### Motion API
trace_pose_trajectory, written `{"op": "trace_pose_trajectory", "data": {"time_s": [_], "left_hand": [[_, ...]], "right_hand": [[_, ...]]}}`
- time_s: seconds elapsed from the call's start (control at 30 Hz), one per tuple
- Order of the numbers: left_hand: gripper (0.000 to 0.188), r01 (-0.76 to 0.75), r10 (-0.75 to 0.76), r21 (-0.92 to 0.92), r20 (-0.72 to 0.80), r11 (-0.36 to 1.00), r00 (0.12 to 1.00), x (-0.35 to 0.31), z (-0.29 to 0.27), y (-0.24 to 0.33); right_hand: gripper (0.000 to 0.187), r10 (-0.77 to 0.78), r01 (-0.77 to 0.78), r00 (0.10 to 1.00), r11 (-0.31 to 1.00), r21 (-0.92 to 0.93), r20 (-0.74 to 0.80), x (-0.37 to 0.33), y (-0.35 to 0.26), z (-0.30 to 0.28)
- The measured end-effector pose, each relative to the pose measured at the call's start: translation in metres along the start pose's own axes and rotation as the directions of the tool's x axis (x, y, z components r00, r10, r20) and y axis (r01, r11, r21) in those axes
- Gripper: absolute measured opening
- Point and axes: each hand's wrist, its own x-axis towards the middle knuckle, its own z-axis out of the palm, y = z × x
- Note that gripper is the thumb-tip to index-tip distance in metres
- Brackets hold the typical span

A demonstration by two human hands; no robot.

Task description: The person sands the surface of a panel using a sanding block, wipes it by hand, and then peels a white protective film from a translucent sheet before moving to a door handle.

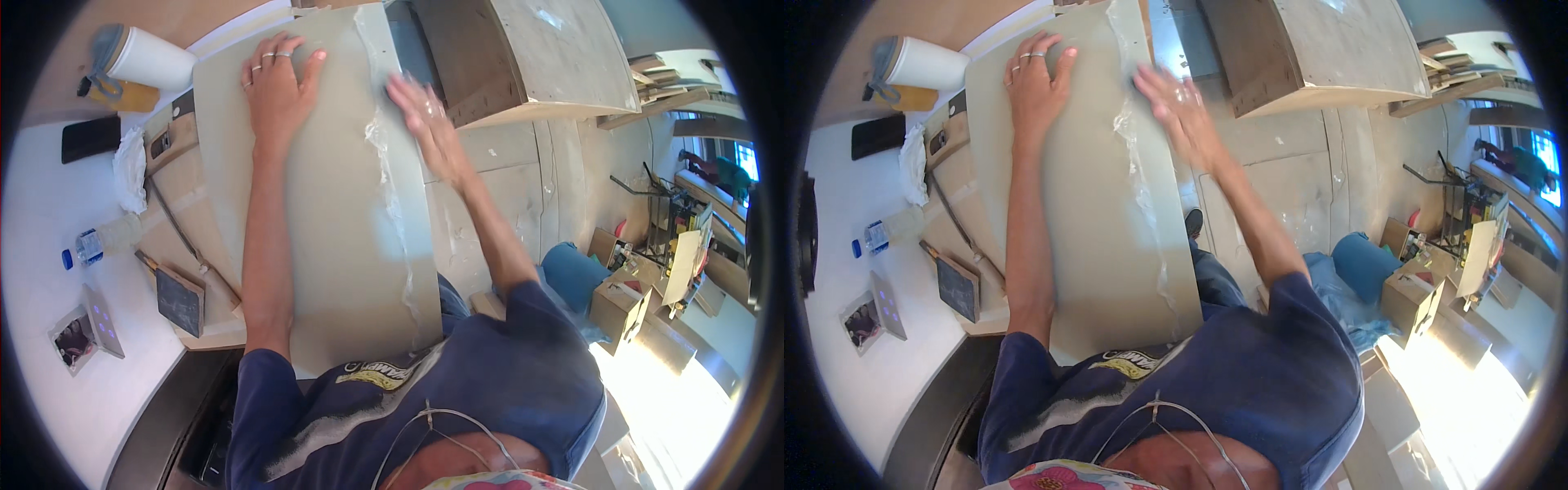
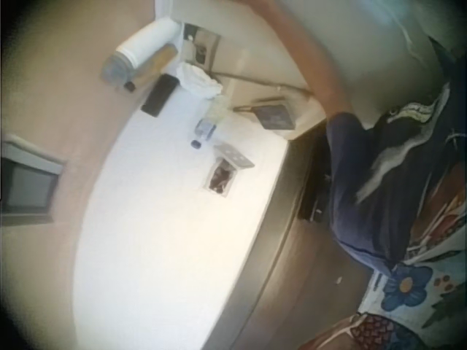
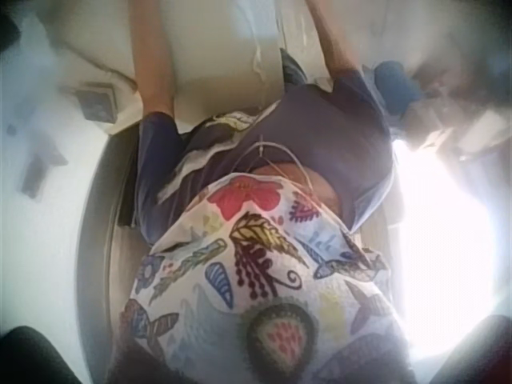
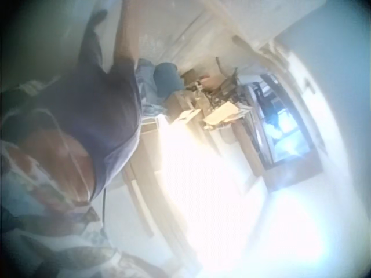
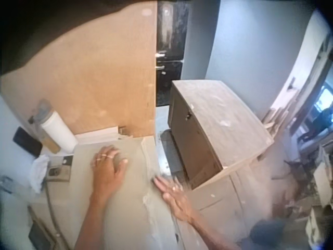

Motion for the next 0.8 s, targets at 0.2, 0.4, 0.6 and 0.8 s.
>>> {"op": "trace_pose_trajectory", "data": {"time_s": [0.2,0.4,0.6,0.8], "left_hand": [[0.048,0.002,-0.002,0.02,0.004,1.0,1.0,0.001,0.005,0.011],[0.047,-0.002,0.002,0.012,0.011,1.0,1.0,-0.003,0.004,-0.002],[0.033,-0.08,0.08,0.013,-0.05,0.997,0.996,0.002,0.0,0.026],[0.034,-0.065,0.066,0.009,-0.041,0.998,0.997,-0.001,-0.002,-0.002]], "right_hand": [[0.053,0.024,-0.024,1.0,1.0,-0.012,-0.008,0.008,-0.006,-0.016],[0.055,0.104,-0.103,0.995,0.991,0.083,-0.012,-0.06,-0.036,0.003],[0.057,0.039,-0.041,0.998,0.998,-0.041,-0.057,0.018,0.004,-0.015],[0.055,0.099,-0.099,0.995,0.995,0.022,0.004,-0.085,-0.039,0.008]]}}
